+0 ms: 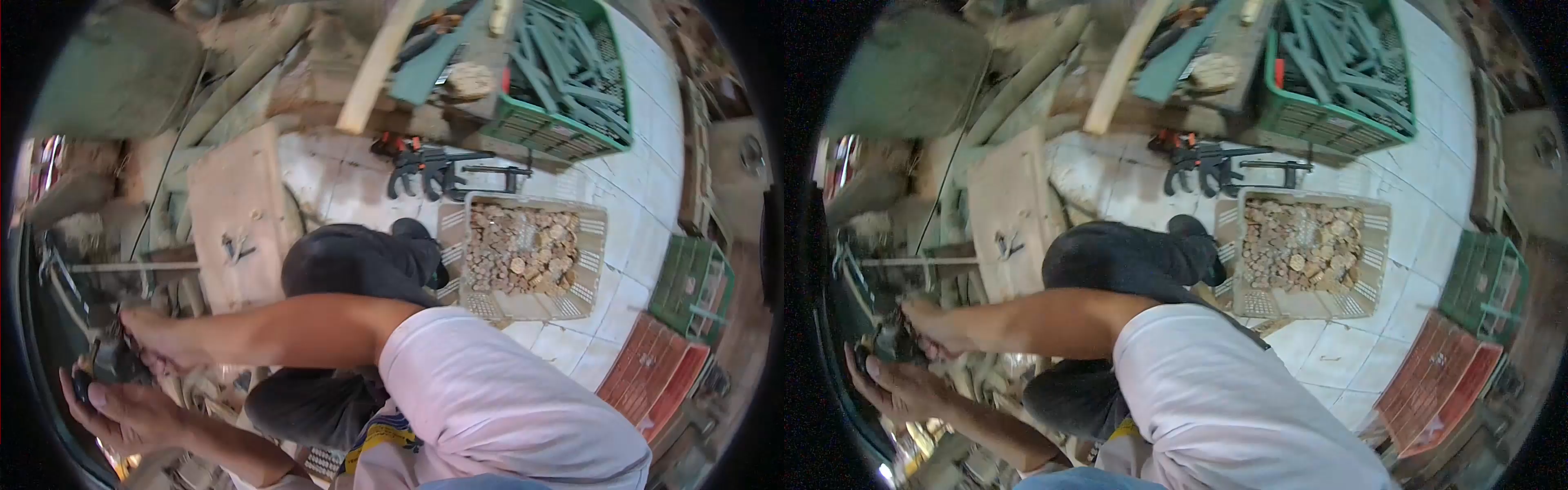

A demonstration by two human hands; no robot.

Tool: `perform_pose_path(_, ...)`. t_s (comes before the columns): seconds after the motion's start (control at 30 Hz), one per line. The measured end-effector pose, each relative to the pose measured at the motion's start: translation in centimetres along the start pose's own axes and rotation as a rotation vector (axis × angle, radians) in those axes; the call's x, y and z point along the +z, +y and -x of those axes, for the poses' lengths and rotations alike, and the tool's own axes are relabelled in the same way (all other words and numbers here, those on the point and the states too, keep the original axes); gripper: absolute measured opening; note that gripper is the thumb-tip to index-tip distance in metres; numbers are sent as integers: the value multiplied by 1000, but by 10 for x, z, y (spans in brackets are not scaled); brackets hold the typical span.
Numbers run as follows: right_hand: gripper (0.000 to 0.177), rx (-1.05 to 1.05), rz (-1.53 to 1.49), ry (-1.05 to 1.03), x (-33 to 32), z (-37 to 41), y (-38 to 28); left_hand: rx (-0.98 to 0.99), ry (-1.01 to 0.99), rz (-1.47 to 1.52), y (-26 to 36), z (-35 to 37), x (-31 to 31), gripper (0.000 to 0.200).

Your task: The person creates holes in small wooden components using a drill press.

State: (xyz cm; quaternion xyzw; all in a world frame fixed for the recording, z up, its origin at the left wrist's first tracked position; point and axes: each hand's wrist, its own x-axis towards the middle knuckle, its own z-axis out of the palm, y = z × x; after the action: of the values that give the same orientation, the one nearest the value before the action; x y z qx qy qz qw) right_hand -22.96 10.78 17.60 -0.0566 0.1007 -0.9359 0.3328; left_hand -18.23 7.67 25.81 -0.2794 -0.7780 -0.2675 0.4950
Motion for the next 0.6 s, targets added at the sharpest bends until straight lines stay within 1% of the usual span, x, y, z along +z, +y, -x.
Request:
perform_pose_path(0.03,43,12,-18,45,2,-2,2,71,-36,-2,-3,1,-2,39)
perform_pose_path(0.1,36,-27,11,74,-1,-10,2,-78,22,109,4,5,4,39)
perform_pose_path(0.17,32,70,-57,129,-2,-5,-8,68,-38,-61,9,1,4,37)
perform_pose_path(0.23,29,35,-18,75,-12,-15,-7,114,-48,-152,17,-5,7,36)
perform_pose_path(0.3,35,56,195,94,-14,-11,-17,18,104,-70,20,-14,20,35)
perform_pose_path(0.37,34,-24,561,218,-13,3,-30,-38,80,-57,18,-29,21,36)
perform_pose_path(0.43,33,-424,1144,187,-31,20,-46,-14,93,-131,18,-40,26,39)
perform_pose_path(0.47,32,-707,1452,203,-49,22,-53,-38,111,-147,20,-38,27,40)
perform_pose_path(0.5,31,-595,1635,318,-47,34,-66,-61,131,-160,23,-35,28,41)
perform_pose_path(0.53,29,-482,1815,440,-46,47,-81,-68,204,27,26,-28,34,40)
perform_pose_path(0.57,28,-508,1887,467,-58,54,-92,-83,226,10,21,-19,32,40)
perform_pose_path(0.6,26,-537,1959,494,-73,60,-101,46,237,62,16,-8,28,37)
